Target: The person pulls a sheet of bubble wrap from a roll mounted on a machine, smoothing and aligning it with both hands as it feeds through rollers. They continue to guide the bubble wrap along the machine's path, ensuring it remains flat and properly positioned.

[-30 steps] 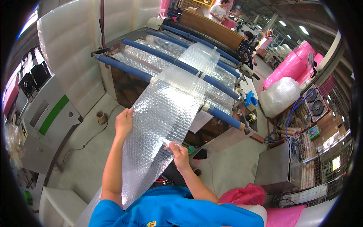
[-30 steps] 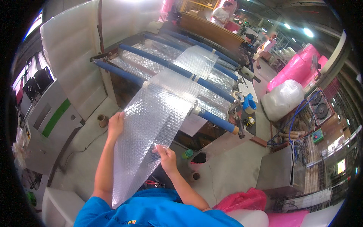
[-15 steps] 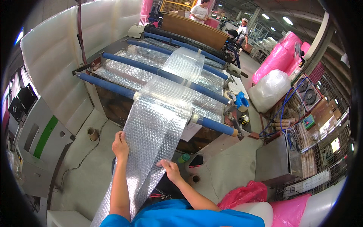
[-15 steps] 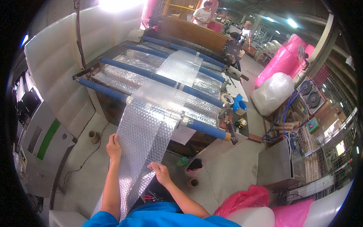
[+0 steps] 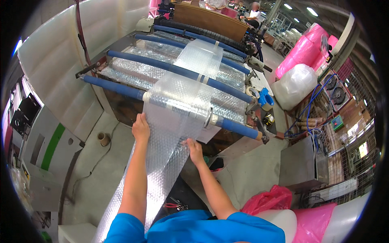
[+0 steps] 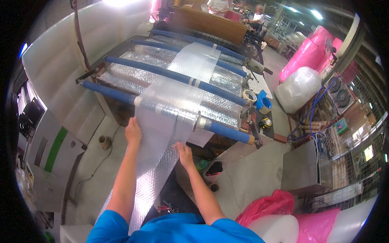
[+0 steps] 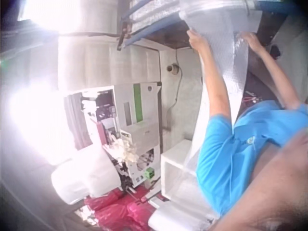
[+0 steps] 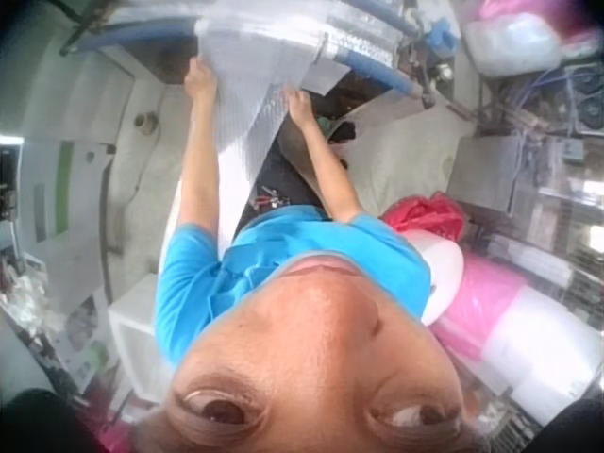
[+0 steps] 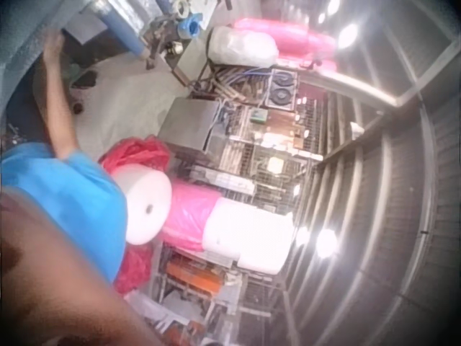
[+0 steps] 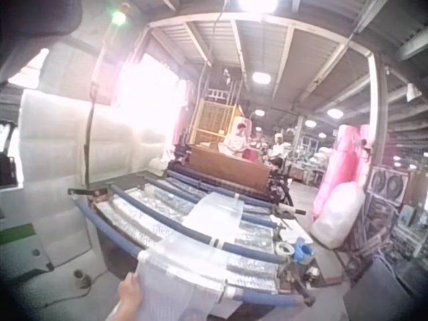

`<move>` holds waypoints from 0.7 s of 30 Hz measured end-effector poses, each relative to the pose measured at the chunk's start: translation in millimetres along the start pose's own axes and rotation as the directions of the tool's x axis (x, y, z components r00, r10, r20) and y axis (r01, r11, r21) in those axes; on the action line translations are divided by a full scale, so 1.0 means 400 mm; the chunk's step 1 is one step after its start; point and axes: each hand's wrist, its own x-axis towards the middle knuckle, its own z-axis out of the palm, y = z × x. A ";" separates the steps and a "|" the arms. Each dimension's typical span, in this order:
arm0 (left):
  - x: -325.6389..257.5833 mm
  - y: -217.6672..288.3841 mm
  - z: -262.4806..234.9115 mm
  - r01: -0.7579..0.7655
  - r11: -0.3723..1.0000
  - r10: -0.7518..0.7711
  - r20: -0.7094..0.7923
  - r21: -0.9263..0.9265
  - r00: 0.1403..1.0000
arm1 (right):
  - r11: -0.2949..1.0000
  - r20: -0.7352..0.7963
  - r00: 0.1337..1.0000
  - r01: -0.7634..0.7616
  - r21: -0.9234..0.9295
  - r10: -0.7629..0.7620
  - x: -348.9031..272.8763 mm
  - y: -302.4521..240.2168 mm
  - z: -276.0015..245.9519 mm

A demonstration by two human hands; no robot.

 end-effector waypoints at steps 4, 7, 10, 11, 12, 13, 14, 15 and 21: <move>0.066 0.057 -0.034 0.132 0.980 -0.121 0.081 -0.151 0.989 | 0.989 -0.021 0.999 -0.026 0.147 0.029 0.070 -0.049 -0.016; 0.083 0.114 -0.096 0.295 0.944 -0.246 0.278 -0.151 0.929 | 0.935 -0.019 0.991 -0.115 0.336 0.129 0.074 -0.092 -0.013; 0.032 0.098 -0.137 0.201 0.977 -0.173 0.279 -0.073 0.945 | 0.972 -0.058 0.993 -0.084 0.221 0.099 0.035 -0.071 0.008; 0.004 0.080 -0.151 0.206 0.975 -0.168 0.321 -0.089 0.932 | 0.974 -0.069 0.991 -0.101 0.202 0.117 0.008 -0.063 0.020; -0.031 0.048 -0.170 0.214 0.972 -0.164 0.359 -0.102 0.919 | 0.976 -0.075 0.988 -0.119 0.185 0.135 -0.027 -0.053 0.040; -0.067 0.018 -0.185 0.222 0.968 -0.160 0.400 -0.114 0.902 | 0.976 -0.084 0.984 -0.139 0.166 0.154 -0.064 -0.043 0.054; -0.104 -0.011 -0.198 0.237 0.970 -0.198 0.396 -0.049 0.897 | 0.979 -0.033 0.982 -0.181 0.092 0.185 -0.104 -0.026 0.064; -0.146 -0.034 -0.217 0.254 0.967 -0.240 0.391 0.017 0.888 | 0.975 0.017 0.975 -0.222 0.013 0.222 -0.149 -0.016 0.072; -0.180 -0.030 -0.356 0.140 0.990 -0.132 0.346 0.003 0.929 | 0.983 0.196 0.963 -0.179 -0.044 0.184 -0.276 -0.081 0.064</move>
